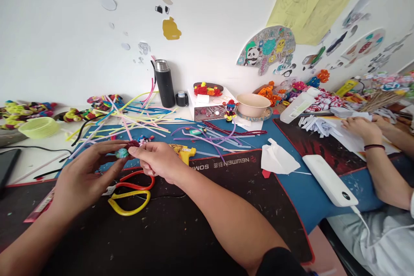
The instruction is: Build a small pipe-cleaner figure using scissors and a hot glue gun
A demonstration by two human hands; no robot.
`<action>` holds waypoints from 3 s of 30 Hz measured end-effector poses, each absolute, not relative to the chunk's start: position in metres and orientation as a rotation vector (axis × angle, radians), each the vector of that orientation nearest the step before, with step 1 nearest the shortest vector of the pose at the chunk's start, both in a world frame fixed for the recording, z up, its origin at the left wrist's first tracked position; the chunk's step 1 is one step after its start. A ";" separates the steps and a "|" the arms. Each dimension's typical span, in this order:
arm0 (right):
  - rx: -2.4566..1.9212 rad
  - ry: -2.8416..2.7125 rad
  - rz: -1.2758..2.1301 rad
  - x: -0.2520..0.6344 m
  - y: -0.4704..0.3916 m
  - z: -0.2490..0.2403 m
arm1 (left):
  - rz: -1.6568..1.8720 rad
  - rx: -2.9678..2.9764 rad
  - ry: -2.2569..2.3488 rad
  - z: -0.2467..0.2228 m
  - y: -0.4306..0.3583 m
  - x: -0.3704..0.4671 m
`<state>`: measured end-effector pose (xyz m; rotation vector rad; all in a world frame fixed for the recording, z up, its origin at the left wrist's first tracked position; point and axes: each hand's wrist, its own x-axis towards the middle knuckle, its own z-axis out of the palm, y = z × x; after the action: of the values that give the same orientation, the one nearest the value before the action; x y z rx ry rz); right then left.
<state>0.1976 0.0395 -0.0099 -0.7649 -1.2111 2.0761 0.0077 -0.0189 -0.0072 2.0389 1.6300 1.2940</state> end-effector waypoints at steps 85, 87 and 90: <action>-1.206 -1.724 1.075 0.245 0.020 0.007 | 1.101 1.233 1.580 -0.018 0.009 -0.017; -1.340 -1.767 1.020 0.265 0.016 0.011 | 1.099 1.265 1.564 -0.020 0.009 -0.018; -1.553 -1.881 0.881 0.293 0.011 0.011 | 1.111 1.296 1.556 -0.015 0.007 -0.017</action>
<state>0.2926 0.0114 0.0106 -1.5532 -1.8805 0.8808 -0.0168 0.0074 -0.0150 1.2964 1.5562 1.1113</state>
